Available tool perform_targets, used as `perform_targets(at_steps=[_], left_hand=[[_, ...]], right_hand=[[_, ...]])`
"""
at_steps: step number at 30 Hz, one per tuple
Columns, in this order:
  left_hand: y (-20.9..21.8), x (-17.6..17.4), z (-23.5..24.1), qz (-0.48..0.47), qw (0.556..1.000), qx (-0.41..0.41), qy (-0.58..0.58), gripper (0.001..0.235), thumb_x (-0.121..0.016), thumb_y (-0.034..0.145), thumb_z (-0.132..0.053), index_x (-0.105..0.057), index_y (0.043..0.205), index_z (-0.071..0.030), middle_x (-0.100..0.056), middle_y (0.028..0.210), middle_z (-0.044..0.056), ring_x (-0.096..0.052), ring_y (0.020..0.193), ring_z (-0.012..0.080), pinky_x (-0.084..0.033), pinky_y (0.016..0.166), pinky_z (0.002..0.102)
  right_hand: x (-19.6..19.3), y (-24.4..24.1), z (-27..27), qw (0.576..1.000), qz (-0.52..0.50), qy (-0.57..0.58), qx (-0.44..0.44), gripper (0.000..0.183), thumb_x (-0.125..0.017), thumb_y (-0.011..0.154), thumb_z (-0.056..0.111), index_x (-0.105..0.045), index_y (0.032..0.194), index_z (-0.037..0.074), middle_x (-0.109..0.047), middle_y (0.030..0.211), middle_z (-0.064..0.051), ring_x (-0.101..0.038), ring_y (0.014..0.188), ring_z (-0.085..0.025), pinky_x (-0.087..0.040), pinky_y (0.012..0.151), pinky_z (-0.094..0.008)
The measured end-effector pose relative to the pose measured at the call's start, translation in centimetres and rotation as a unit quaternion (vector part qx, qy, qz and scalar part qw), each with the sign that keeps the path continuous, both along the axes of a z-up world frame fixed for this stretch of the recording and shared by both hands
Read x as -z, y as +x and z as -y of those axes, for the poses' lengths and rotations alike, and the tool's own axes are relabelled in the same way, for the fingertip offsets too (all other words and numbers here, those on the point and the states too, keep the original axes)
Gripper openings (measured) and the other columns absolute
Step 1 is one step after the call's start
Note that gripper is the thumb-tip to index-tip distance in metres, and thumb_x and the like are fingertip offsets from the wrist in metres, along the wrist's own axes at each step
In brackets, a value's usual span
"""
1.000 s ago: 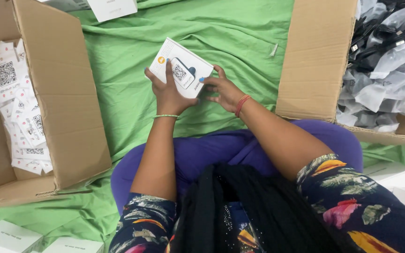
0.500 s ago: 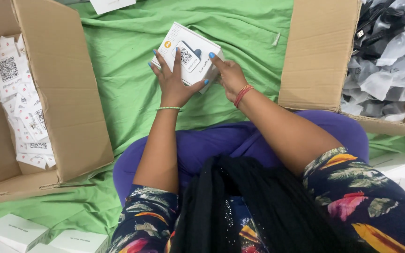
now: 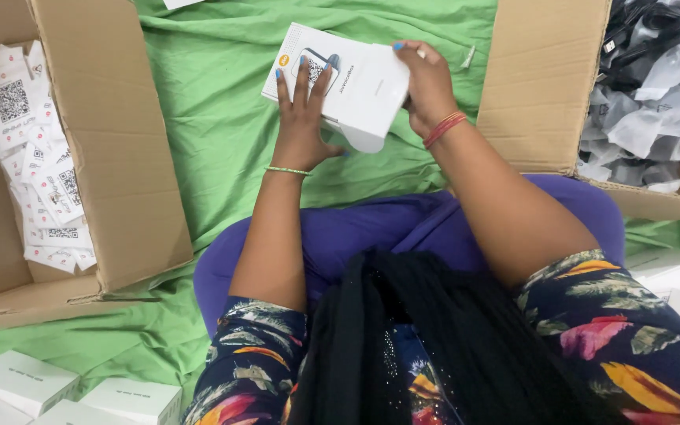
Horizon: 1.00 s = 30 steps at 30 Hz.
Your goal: The person packs small electronic components into individual boxes.
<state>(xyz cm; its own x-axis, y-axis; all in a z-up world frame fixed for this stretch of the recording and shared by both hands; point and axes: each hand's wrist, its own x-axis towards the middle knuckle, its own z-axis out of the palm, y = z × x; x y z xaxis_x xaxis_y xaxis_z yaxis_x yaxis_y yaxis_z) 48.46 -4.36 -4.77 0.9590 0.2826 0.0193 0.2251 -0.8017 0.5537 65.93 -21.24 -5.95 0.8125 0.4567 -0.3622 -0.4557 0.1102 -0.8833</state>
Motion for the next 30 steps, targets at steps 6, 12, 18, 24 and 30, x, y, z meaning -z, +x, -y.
perform_targets(at_steps=[6, 12, 18, 24, 30], left_hand=[[0.5, 1.9, -0.5, 0.156, 0.987, -0.021, -0.046, 0.101, -0.092, 0.071, -0.029, -0.039, 0.156, -0.014, -0.038, 0.163, 0.015, -0.022, 0.157, 0.0396, -0.014, 0.132, 0.054], [0.4, 1.1, -0.5, 0.225, 0.964, -0.088, -0.109, 0.052, -0.069, 0.098, -0.018, -0.057, 0.148, -0.014, -0.051, 0.159, 0.01, -0.037, 0.154, 0.034, -0.023, 0.13, 0.048], [0.6, -0.1, -0.6, 0.25, 0.944, -0.106, -0.187, 0.043, -0.065, 0.099, -0.016, -0.062, 0.142, -0.014, -0.06, 0.149, 0.009, -0.05, 0.145, 0.0301, -0.033, 0.125, 0.042], [1.0, 1.0, -1.3, 0.273, 0.911, -0.135, -0.279, 0.033, -0.063, 0.106, -0.018, -0.062, 0.137, -0.009, -0.066, 0.136, 0.007, -0.059, 0.13, 0.0237, -0.043, 0.115, 0.036], [1.2, 2.0, -2.1, 0.308, 0.865, -0.149, -0.366, 0.031, -0.059, 0.111, -0.023, -0.062, 0.134, -0.003, -0.069, 0.123, 0.007, -0.061, 0.115, 0.0152, -0.048, 0.105, 0.03]], right_hand=[[-7.4, -2.0, -0.6, 0.989, -0.056, 0.121, -0.067, 0.063, -0.044, 0.1, 0.058, -0.053, 0.135, 0.007, -0.074, 0.114, -0.019, -0.076, 0.101, -0.026, -0.062, 0.093, -0.043], [-5.0, -3.5, -1.4, 0.983, 0.078, 0.154, -0.053, 0.051, -0.044, 0.108, 0.047, -0.028, 0.144, 0.013, -0.069, 0.122, -0.022, -0.073, 0.11, -0.029, -0.062, 0.1, -0.044], [-1.4, -4.4, -1.4, 0.95, 0.295, 0.063, -0.078, 0.035, -0.048, 0.117, 0.014, -0.021, 0.141, 0.011, -0.07, 0.134, -0.023, -0.075, 0.123, -0.028, -0.061, 0.107, -0.04], [-5.0, -6.4, -1.0, 0.874, 0.463, 0.016, -0.143, 0.081, -0.056, 0.109, -0.008, 0.003, 0.16, 0.011, -0.047, 0.16, -0.022, -0.066, 0.136, -0.027, -0.058, 0.117, -0.039], [-3.0, -6.0, -0.4, 0.781, 0.598, -0.052, -0.172, 0.072, -0.066, 0.106, -0.003, -0.012, 0.154, 0.009, -0.045, 0.153, -0.02, -0.068, 0.126, -0.027, -0.059, 0.107, -0.036]])
